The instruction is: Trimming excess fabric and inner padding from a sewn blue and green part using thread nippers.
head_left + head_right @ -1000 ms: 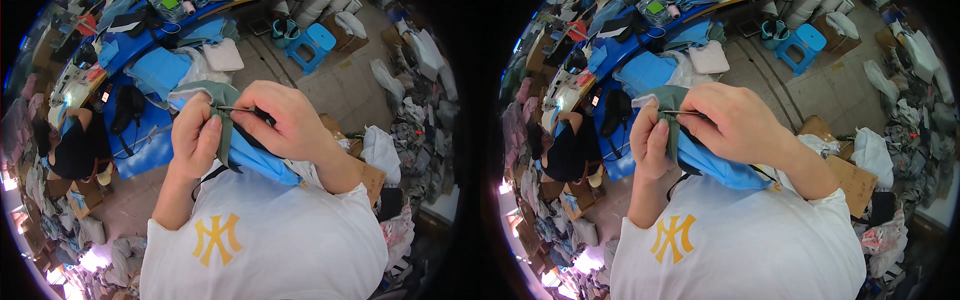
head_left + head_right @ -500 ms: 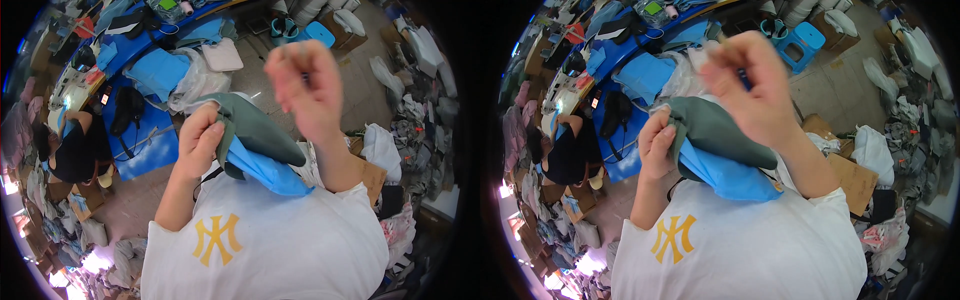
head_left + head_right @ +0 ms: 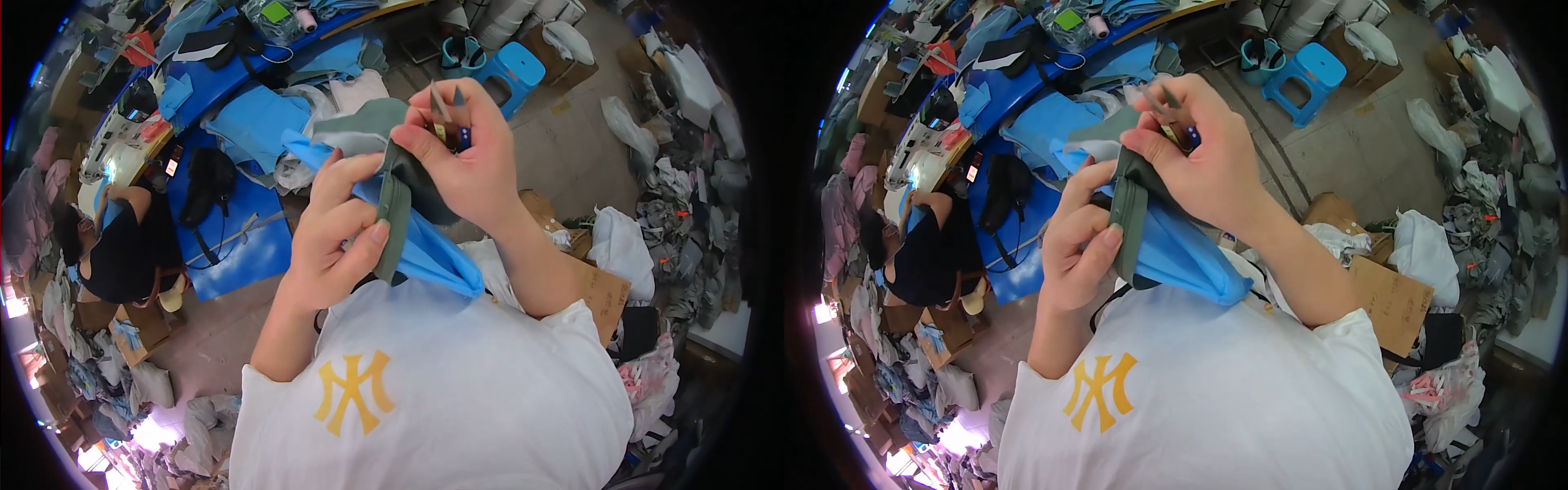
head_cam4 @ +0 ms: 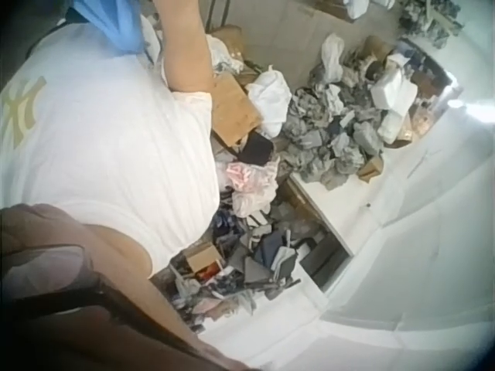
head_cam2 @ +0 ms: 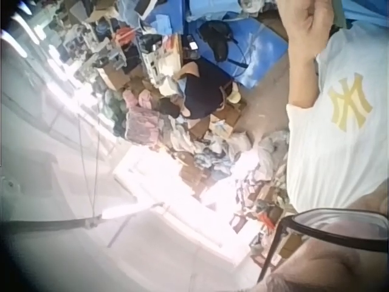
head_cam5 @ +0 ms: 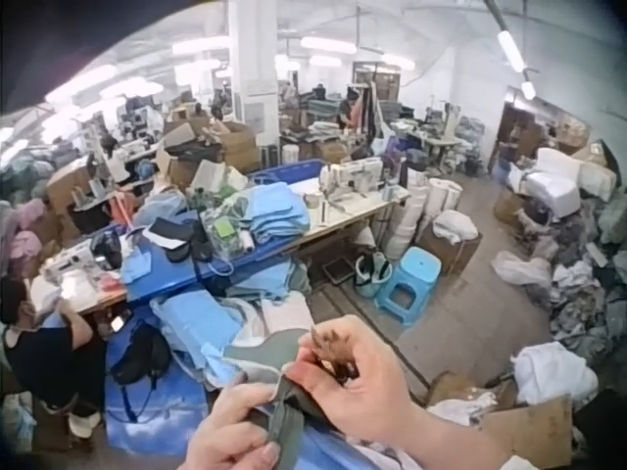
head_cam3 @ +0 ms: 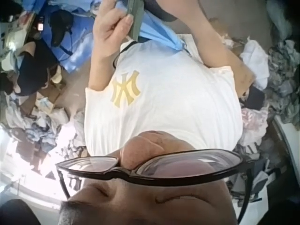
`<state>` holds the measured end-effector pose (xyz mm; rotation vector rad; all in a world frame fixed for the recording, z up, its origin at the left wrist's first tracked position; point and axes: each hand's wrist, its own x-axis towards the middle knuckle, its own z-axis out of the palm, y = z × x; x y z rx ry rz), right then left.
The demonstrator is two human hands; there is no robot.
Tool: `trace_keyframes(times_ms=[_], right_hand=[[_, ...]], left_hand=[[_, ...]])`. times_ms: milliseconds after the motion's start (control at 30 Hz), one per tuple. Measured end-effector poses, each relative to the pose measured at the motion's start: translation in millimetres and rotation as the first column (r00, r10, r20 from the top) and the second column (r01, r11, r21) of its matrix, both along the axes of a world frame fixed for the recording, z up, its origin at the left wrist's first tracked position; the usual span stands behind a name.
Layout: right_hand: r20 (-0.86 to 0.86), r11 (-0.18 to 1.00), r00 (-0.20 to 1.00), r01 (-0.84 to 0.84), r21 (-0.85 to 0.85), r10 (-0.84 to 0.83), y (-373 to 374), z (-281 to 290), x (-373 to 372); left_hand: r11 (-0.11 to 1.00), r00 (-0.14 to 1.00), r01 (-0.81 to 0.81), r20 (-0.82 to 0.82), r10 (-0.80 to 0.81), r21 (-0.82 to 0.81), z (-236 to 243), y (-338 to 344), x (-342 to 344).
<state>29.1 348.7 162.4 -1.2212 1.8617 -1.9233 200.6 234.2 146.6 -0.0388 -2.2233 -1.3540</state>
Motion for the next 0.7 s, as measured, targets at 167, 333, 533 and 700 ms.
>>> trace_keyframes(times_ms=[167,333,533,700], right_hand=[[-0.031,0.982,0.981,-0.19,-0.017,0.19,9,9,16],[0.005,0.985,0.991,-0.13,-0.11,0.131,5,18,9],[-0.073,0.998,0.995,-0.06,0.029,0.062,24,16,5],[-0.311,0.95,0.91,-0.203,0.239,0.273,27,25,10]], left_hand=[[0.956,0.967,-0.202,0.199,0.16,0.213,1,1,-4],[0.995,0.994,-0.101,0.035,0.102,-0.018,-8,-4,-14],[0.976,0.979,-0.101,-0.157,0.132,0.193,-15,-3,-11],[0.984,0.974,-0.111,-0.184,0.135,0.14,-16,-7,-12]])
